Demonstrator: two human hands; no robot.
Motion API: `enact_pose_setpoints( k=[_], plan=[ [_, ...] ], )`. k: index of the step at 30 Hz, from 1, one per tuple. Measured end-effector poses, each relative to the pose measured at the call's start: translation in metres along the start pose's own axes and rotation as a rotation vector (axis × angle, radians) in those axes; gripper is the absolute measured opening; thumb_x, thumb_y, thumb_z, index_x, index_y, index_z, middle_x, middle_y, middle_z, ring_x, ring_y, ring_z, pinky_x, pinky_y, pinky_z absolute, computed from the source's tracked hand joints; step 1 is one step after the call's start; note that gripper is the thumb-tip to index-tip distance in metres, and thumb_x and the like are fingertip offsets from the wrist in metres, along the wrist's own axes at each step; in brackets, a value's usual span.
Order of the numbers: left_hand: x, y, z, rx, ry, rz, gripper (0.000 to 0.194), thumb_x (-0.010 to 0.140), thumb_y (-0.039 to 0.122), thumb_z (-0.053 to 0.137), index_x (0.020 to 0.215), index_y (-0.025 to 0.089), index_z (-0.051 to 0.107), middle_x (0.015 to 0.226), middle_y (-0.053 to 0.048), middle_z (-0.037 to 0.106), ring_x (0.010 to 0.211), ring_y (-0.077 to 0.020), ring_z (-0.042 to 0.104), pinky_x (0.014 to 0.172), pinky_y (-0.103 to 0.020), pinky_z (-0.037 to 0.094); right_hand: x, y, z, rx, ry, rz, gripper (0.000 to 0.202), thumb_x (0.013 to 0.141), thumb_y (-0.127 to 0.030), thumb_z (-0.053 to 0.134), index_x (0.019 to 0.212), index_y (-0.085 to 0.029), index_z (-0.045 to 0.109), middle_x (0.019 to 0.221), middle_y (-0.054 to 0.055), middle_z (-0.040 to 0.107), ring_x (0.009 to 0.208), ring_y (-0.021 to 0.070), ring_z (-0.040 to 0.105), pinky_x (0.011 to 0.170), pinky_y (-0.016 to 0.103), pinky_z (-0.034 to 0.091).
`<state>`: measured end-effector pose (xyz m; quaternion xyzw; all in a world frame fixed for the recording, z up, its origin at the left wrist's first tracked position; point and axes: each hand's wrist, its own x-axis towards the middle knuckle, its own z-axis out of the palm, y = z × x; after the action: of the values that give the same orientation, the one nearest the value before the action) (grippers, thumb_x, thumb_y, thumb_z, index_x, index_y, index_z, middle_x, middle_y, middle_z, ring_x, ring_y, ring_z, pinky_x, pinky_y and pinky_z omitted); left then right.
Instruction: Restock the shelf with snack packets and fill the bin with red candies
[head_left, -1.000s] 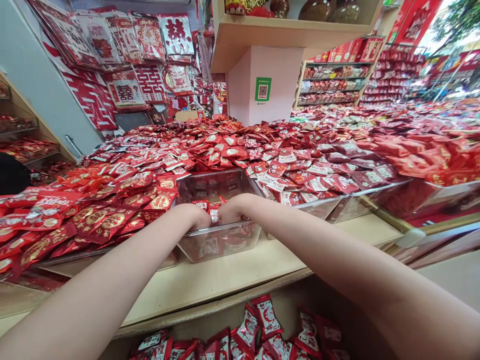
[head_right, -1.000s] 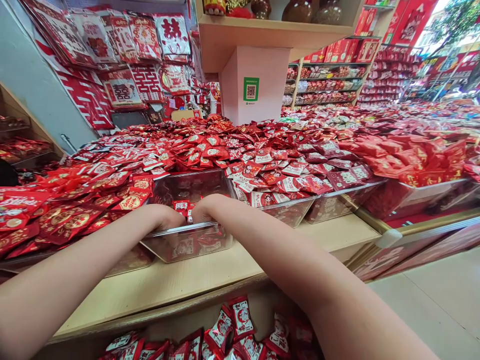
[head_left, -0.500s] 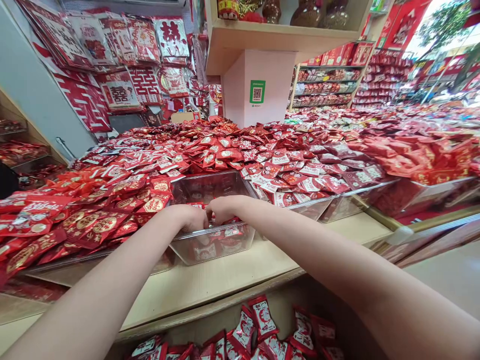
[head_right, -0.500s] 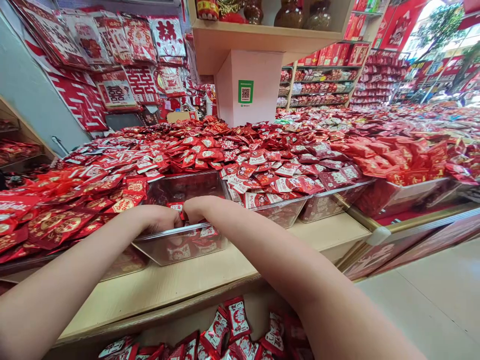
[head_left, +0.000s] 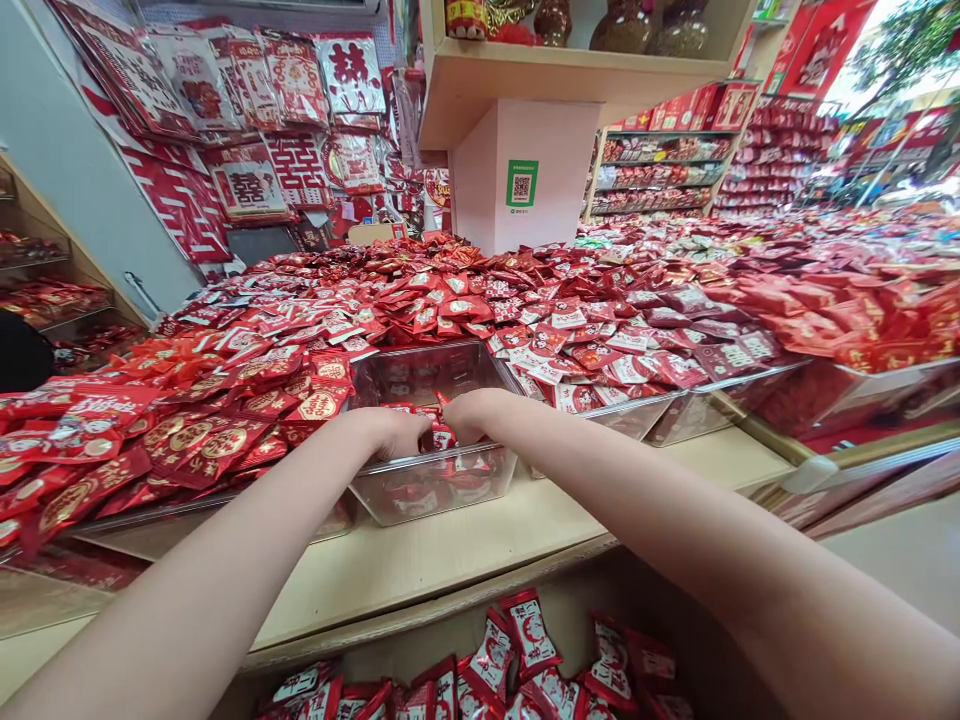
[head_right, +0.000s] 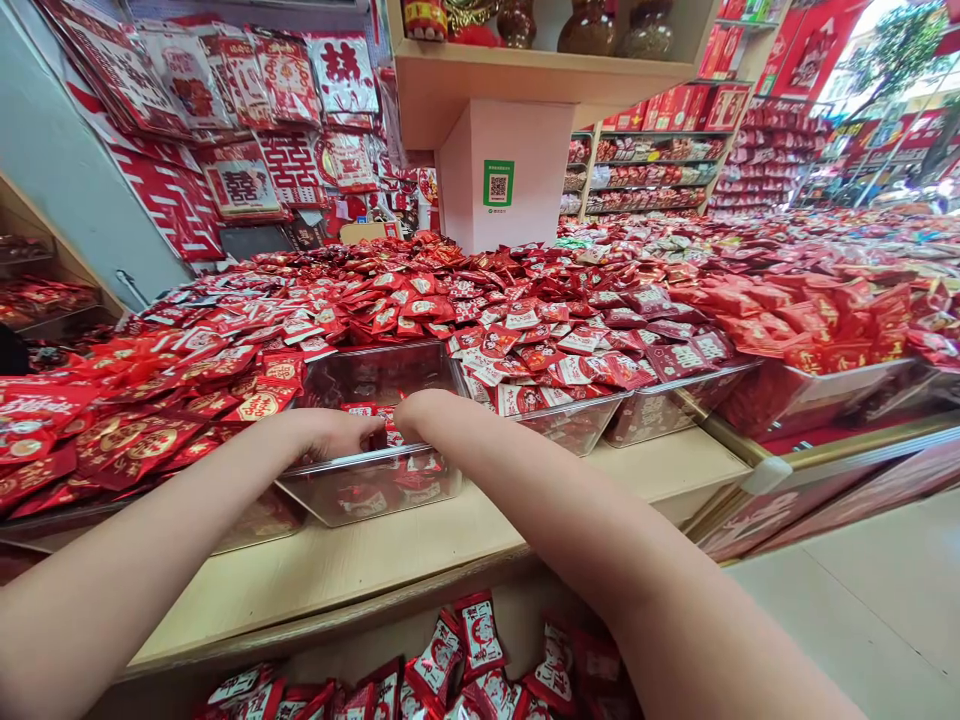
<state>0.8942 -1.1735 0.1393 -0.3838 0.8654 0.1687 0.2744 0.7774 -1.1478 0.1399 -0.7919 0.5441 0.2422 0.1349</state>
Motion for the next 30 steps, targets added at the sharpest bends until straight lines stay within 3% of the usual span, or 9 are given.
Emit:
enact_pose_setpoints(
  k=[4, 12, 17, 25, 30],
  plan=[
    [-0.003, 0.002, -0.002, 0.028, 0.011, -0.045, 0.042, 0.046, 0.031, 0.063, 0.087, 0.021, 0.058, 0.086, -0.002, 0.065, 0.072, -0.0198, 0.058, 0.057, -0.025, 0.043, -0.003, -0.002, 0.000, -0.070, 0.048, -0.032, 0.036, 0.061, -0.016, 0.058, 0.096, -0.008, 0.062, 0.099, 0.013, 0.061, 0.081, 0.0239, 0.059, 0.066, 0.031, 0.048],
    [-0.010, 0.009, -0.003, 0.096, 0.208, -0.167, 0.025, 0.057, 0.029, 0.051, 0.079, 0.019, 0.059, 0.079, -0.006, 0.064, 0.070, -0.0212, 0.057, 0.054, -0.027, 0.041, -0.004, 0.000, -0.004, -0.146, 0.163, 0.021, 0.040, 0.055, -0.013, 0.063, 0.095, -0.009, 0.063, 0.090, 0.014, 0.064, 0.082, 0.0258, 0.060, 0.068, 0.031, 0.047],
    [-0.011, 0.013, -0.004, 0.128, 0.183, -0.202, 0.027, 0.053, 0.017, 0.053, 0.079, 0.017, 0.060, 0.079, -0.007, 0.064, 0.068, -0.0215, 0.057, 0.053, -0.027, 0.040, 0.001, 0.001, 0.000, -0.180, 0.079, 0.021, 0.044, 0.055, -0.012, 0.060, 0.099, -0.010, 0.062, 0.092, 0.013, 0.064, 0.083, 0.0267, 0.059, 0.067, 0.033, 0.048],
    [-0.016, 0.017, -0.005, 0.142, 0.145, -0.196, 0.026, 0.056, 0.019, 0.055, 0.080, 0.017, 0.061, 0.082, -0.007, 0.065, 0.071, -0.0210, 0.057, 0.055, -0.027, 0.041, -0.014, -0.006, -0.004, -0.125, 0.046, 0.076, 0.041, 0.059, -0.009, 0.059, 0.101, -0.011, 0.061, 0.099, 0.013, 0.062, 0.087, 0.0253, 0.058, 0.070, 0.033, 0.048],
    [-0.017, 0.019, -0.005, 0.152, 0.108, -0.209, 0.024, 0.061, 0.019, 0.055, 0.084, 0.012, 0.060, 0.084, -0.009, 0.064, 0.073, -0.0202, 0.058, 0.062, -0.031, 0.044, -0.010, -0.005, -0.002, -0.092, 0.065, 0.072, 0.038, 0.061, -0.010, 0.058, 0.099, -0.009, 0.061, 0.098, 0.014, 0.062, 0.089, 0.0245, 0.058, 0.071, 0.030, 0.047]
  ],
)
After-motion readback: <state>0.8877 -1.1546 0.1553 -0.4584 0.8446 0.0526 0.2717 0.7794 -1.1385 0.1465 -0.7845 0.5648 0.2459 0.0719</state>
